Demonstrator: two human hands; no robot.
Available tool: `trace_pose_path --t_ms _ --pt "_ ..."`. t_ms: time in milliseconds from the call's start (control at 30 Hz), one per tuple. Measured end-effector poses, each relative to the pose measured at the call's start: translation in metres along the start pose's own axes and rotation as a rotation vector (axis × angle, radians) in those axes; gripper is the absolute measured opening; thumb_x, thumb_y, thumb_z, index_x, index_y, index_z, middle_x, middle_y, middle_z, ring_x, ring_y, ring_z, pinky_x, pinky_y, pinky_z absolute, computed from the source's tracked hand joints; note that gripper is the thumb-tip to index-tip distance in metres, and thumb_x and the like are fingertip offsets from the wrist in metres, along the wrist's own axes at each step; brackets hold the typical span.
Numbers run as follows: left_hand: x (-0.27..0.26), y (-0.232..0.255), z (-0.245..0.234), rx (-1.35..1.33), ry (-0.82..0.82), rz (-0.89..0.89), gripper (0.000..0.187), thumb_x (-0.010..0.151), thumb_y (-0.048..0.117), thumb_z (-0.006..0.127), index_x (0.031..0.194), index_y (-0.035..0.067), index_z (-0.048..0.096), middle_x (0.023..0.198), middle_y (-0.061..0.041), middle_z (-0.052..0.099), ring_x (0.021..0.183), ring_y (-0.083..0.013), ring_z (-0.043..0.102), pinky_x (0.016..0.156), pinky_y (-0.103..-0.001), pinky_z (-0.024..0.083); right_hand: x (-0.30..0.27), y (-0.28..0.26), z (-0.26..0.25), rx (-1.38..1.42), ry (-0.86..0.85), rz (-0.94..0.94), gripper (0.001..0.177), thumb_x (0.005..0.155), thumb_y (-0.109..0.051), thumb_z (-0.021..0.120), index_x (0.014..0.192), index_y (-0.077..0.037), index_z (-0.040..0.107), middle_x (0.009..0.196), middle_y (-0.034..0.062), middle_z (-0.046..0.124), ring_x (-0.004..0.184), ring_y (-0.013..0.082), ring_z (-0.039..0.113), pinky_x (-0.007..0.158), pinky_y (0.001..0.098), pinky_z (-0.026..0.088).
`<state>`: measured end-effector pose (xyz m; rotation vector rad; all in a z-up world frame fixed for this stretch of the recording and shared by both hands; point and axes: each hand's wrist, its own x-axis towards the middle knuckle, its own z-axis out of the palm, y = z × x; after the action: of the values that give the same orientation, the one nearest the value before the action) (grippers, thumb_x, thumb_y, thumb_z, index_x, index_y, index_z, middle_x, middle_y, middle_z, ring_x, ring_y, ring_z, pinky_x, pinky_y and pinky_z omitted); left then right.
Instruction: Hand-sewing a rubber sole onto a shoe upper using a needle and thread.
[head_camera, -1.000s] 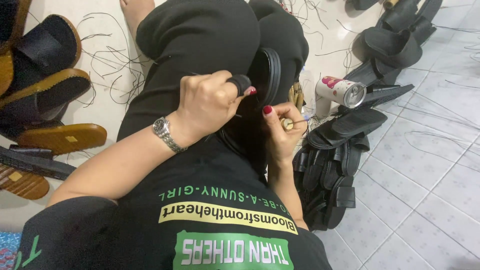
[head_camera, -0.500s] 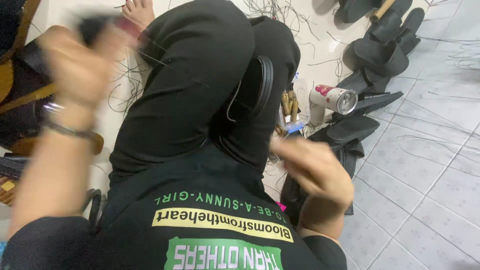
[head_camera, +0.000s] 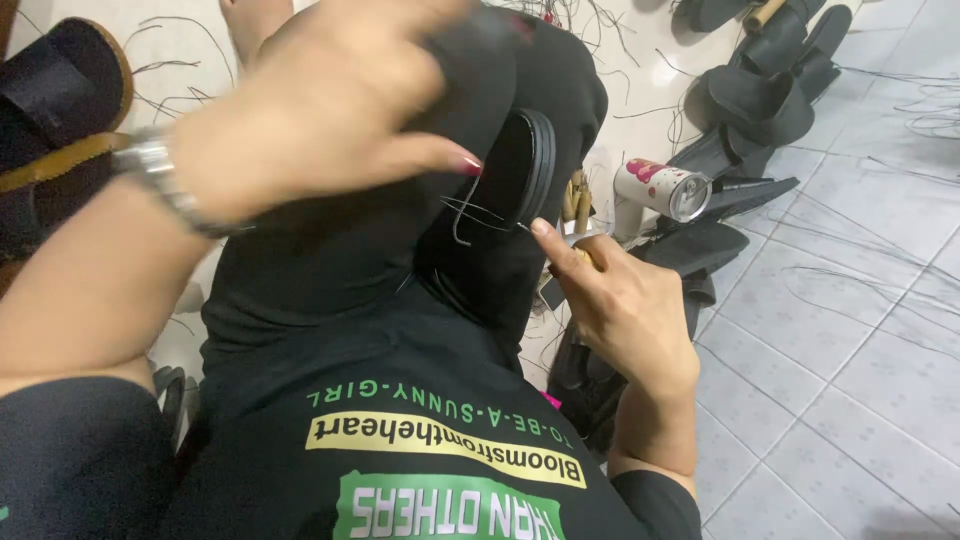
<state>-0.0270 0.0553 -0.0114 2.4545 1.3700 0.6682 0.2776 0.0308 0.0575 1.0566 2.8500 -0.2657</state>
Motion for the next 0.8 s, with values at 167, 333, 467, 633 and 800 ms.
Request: trace_pose_path --t_ms 167,333,467,633,800 --pt "0.038 0.003 0.047 -0.135 -0.016 0.212 0.04 0.078 0.05 0.082 0.08 0.011 0.076 0.143 -0.007 0.066 0.143 -0.0295 0.046 0.119 -0.048 0.025 0.002 -0.011 -0.009 -0.004 -0.06 0.066 0.046 0.093 -0.009 0.071 0.137 -0.017 0.066 0.087 0.0042 0.058 0.049 0.0188 0.05 0.043 0.0335 0.039" --pt "0.048 0.003 0.056 -0.127 -0.01 0.243 0.04 0.077 0.055 0.081 0.078 0.015 0.077 0.126 0.005 0.076 0.13 -0.0216 0.061 0.112 -0.045 0.035 0.0 -0.021 -0.01 -0.063 -0.089 0.124 0.051 0.089 -0.008 0.071 0.139 -0.019 0.066 0.086 0.0055 0.057 0.049 0.0183 0.053 0.042 0.033 0.038" --pt "0.051 0.008 0.058 -0.128 0.05 0.214 0.039 0.073 0.052 0.083 0.075 0.014 0.076 0.114 0.008 0.079 0.106 -0.016 0.07 0.108 -0.04 0.04 -0.004 -0.027 -0.004 -0.161 -0.115 0.174 0.061 0.086 -0.007 0.069 0.145 -0.016 0.06 0.083 0.0081 0.055 0.047 0.0187 0.051 0.038 0.033 0.038" --pt "0.051 0.005 0.064 -0.133 0.111 0.209 0.047 0.069 0.055 0.086 0.063 0.012 0.068 0.089 0.007 0.077 0.084 -0.0175 0.071 0.104 -0.036 0.046 -0.003 -0.019 0.008 -0.044 -0.016 0.152 0.052 0.088 -0.004 0.073 0.139 -0.013 0.066 0.079 0.0068 0.054 0.049 0.0207 0.048 0.042 0.0343 0.038" --pt "0.052 0.004 0.064 -0.148 0.112 0.22 0.044 0.07 0.055 0.084 0.063 0.015 0.068 0.076 0.009 0.072 0.077 -0.0173 0.07 0.104 -0.036 0.048 -0.004 -0.005 0.026 0.324 0.092 0.145 0.053 0.08 0.01 0.073 0.13 -0.007 0.069 0.089 0.0104 0.071 0.054 0.0169 0.054 0.05 0.0301 0.043"
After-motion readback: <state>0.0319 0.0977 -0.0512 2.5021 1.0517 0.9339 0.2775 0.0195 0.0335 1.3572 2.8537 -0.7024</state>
